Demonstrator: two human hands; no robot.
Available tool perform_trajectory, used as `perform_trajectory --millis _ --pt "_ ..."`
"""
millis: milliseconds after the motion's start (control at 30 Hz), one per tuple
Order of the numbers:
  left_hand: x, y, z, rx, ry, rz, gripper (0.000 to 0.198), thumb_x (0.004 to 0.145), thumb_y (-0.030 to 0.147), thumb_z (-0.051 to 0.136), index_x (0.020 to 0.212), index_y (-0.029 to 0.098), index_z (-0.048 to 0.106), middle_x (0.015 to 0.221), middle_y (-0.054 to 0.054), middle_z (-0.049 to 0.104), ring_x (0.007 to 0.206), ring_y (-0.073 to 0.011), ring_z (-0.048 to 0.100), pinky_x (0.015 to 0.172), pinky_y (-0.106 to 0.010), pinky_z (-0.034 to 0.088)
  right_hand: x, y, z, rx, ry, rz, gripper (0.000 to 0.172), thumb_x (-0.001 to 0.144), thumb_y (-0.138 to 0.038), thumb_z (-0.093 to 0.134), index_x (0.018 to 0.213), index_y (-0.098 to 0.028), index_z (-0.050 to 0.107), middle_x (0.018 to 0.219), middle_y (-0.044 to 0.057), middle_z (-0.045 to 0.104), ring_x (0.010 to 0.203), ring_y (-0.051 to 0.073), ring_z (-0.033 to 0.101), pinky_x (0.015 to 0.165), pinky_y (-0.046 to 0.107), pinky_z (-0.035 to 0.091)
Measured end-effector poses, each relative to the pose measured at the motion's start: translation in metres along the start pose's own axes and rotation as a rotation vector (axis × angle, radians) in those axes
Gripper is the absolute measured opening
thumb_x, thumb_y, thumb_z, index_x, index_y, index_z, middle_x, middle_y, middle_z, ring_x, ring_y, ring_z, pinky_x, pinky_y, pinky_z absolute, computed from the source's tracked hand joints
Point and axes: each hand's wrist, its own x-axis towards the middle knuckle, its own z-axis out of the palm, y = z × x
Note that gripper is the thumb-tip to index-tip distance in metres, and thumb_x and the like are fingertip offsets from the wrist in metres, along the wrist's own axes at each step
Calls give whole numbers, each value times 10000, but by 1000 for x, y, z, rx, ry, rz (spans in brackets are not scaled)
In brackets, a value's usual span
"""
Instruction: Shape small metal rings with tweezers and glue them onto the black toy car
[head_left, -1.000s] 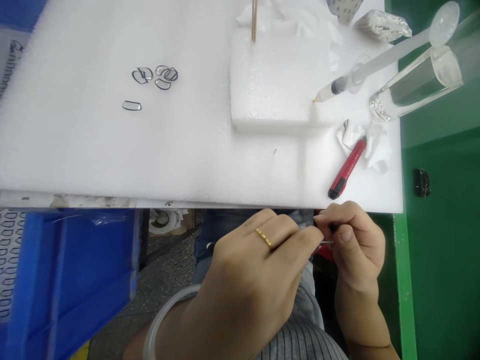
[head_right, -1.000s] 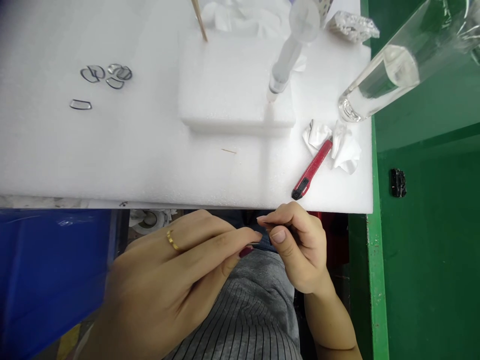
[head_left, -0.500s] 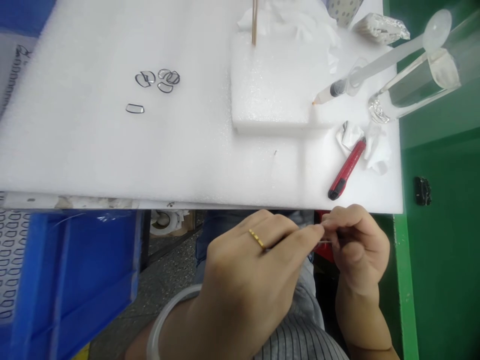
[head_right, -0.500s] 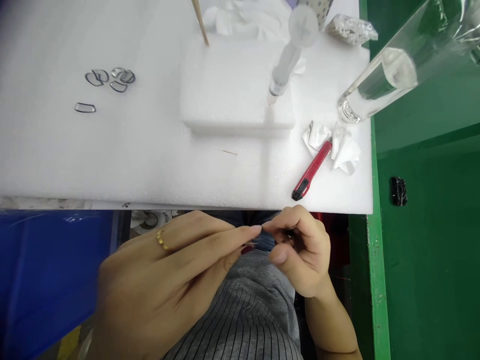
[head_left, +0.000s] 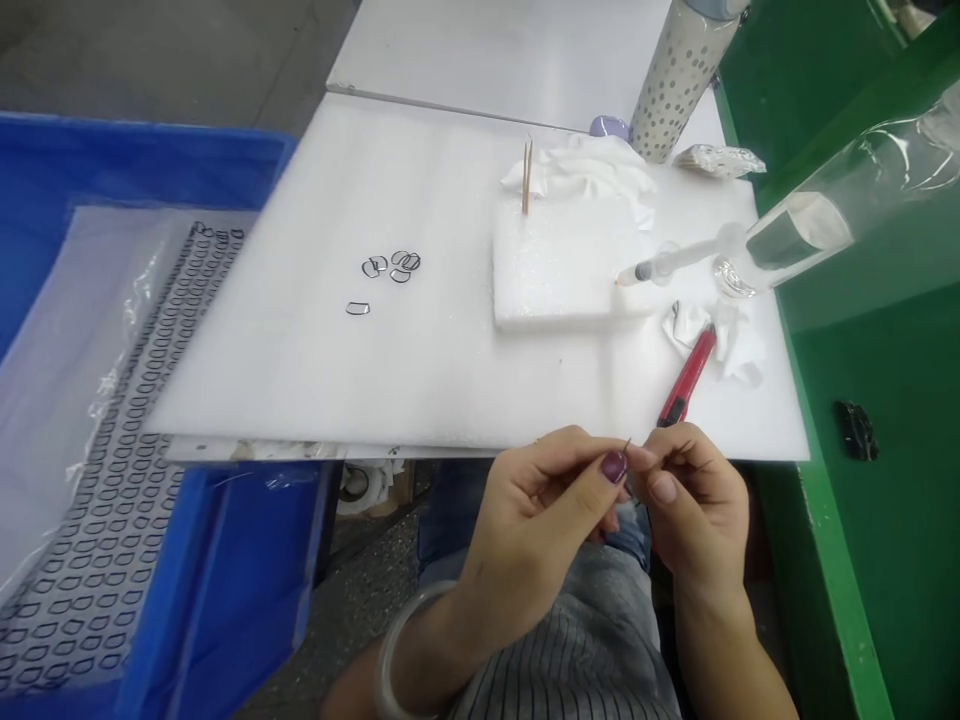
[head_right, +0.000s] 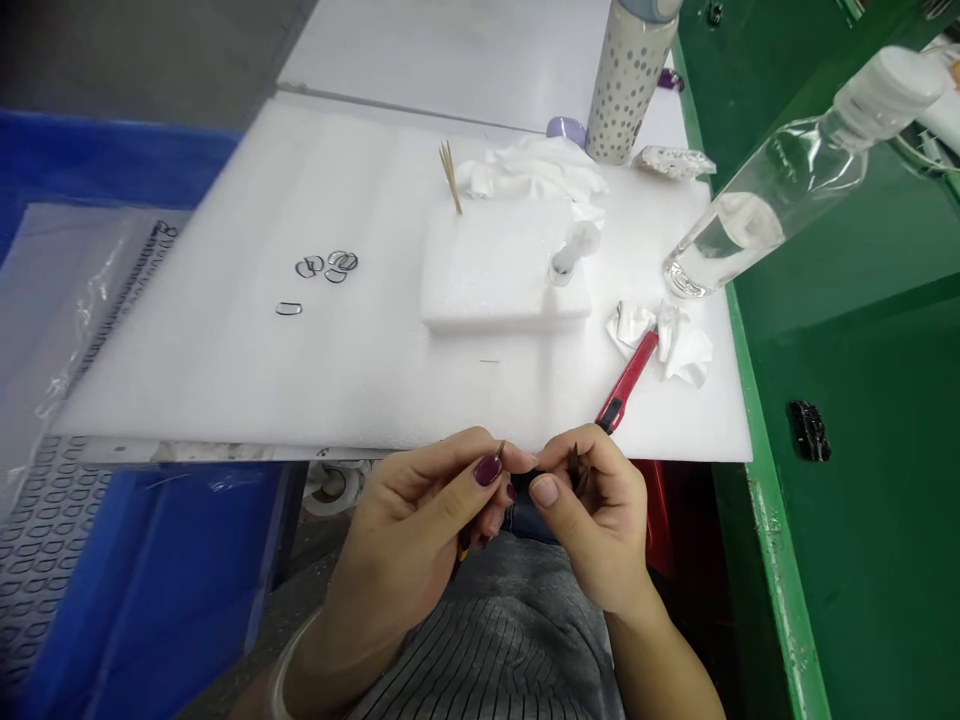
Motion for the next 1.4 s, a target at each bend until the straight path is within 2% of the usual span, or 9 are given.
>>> perform_trajectory --millis 200,300,467,567,667,900,1100,1267,1400 --pt "-6 4 4 244 109 224 217 965 192 686 1011 329 848 711 26 630 600 -59 583 511 -136 475 -1 -3 2 7 -57 -30 89 953 -337 702 962 -249 715 708 -38 581 552 80 416 528 211 411" --pt "-9 6 5 436 154 364 255 947 126 685 1043 307 837 712 35 658 625 -62 597 542 -148 495 -1 -7 2 -28 -58 -40 207 979 -426 648 966 -235 725 714 -23 586 583 97 441 557 237 411" --pt "-12 8 4 642 182 554 262 927 53 680 1076 225 809 770 41 677 630 -37 605 602 -138 534 0 -16 4 -50 -77 -56 337 1004 -501 550 969 -224 739 622 -32 467 562 110 405 510 257 333" --pt "-13 8 5 741 189 614 245 923 24 671 1084 160 796 778 29 662 628 -33 603 580 -125 532 0 -20 6 -84 -49 -88 277 1022 -437 554 1023 -231 738 648 -26 515 580 109 452 521 250 382" --pt "-14 7 5 825 196 664 253 917 -8 664 1112 102 780 806 12 666 656 -33 617 625 -117 558 -3 -20 7 -108 -6 -130 183 1028 -363 588 1097 -244 708 692 -29 563 606 100 502 540 225 442" --pt "-14 5 5 907 206 716 238 920 -17 655 1106 72 774 807 17 640 649 -22 615 636 -99 566 -11 -20 7 -301 40 -234 149 1008 -247 644 1140 -256 712 819 -27 663 688 81 598 595 198 503" --pt "-16 7 4 891 217 691 260 915 -9 665 1119 114 769 818 17 662 651 -46 646 623 -138 602 -12 -25 12 -406 90 -268 156 975 -194 678 1111 -253 725 860 -18 714 687 94 631 580 209 524" --pt "-17 8 4 890 233 660 283 913 19 676 1121 186 769 827 18 689 651 -75 660 616 -187 620 -9 -29 15 -476 108 -288 160 964 -161 681 1087 -254 724 845 -3 732 635 112 610 577 248 555" --pt "-17 9 5 902 243 642 273 912 44 693 1098 225 776 809 25 697 614 -83 643 586 -209 611 -6 -31 14 -538 78 -330 160 960 -167 685 1087 -257 722 815 -3 727 584 111 579 517 257 528"
